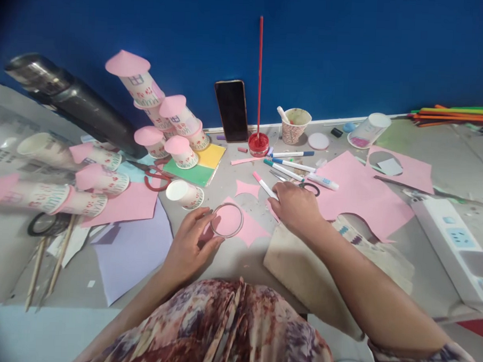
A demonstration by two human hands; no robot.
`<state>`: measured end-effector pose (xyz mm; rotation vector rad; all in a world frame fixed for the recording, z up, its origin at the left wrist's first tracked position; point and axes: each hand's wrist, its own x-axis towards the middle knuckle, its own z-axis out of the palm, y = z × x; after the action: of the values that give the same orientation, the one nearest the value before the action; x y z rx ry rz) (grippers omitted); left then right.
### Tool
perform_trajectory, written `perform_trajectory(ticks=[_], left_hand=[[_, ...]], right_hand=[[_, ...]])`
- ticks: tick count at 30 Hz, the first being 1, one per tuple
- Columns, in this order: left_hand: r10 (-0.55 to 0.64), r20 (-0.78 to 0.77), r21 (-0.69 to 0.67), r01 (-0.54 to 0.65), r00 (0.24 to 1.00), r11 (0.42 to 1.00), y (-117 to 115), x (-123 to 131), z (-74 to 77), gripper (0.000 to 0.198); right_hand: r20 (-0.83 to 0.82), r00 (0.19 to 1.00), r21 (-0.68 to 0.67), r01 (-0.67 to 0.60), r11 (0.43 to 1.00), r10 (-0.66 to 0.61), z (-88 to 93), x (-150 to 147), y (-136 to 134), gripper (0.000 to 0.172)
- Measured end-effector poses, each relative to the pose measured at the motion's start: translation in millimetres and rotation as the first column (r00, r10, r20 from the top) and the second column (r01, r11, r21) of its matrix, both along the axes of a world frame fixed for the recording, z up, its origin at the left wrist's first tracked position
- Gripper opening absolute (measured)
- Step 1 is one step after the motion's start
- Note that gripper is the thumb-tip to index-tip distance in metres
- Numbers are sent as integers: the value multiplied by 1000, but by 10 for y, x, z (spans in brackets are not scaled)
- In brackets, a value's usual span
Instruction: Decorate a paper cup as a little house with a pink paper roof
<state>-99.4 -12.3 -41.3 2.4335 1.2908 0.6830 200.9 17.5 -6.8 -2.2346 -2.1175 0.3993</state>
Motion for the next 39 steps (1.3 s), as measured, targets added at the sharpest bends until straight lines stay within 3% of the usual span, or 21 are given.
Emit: perform_trajectory(ticks=[3, 9, 22, 32, 39], left_hand=[[15, 0, 16, -15, 1000, 1000, 0, 15, 10, 48], [35, -60, -4, -35, 998, 999, 35, 99, 18, 79], [10, -68, 76, -5, 998, 997, 85, 55, -50, 67], [85, -76, 111, -77, 993, 991, 52, 73, -62, 87], [68, -57, 44, -65, 996, 997, 31, 80, -75, 85]], right_hand=[[-19, 1000, 10, 19, 1000, -19, -13, 18, 7, 20], [-122, 993, 54, 7, 999, -1, -114, 75, 5, 19], [-182, 976, 151, -91, 984, 118, -273, 172, -20, 16], [-212, 970, 210, -74, 975, 119, -307, 227, -130, 26], [-194, 975, 210, -70, 975, 112, -295, 248, -130, 24]])
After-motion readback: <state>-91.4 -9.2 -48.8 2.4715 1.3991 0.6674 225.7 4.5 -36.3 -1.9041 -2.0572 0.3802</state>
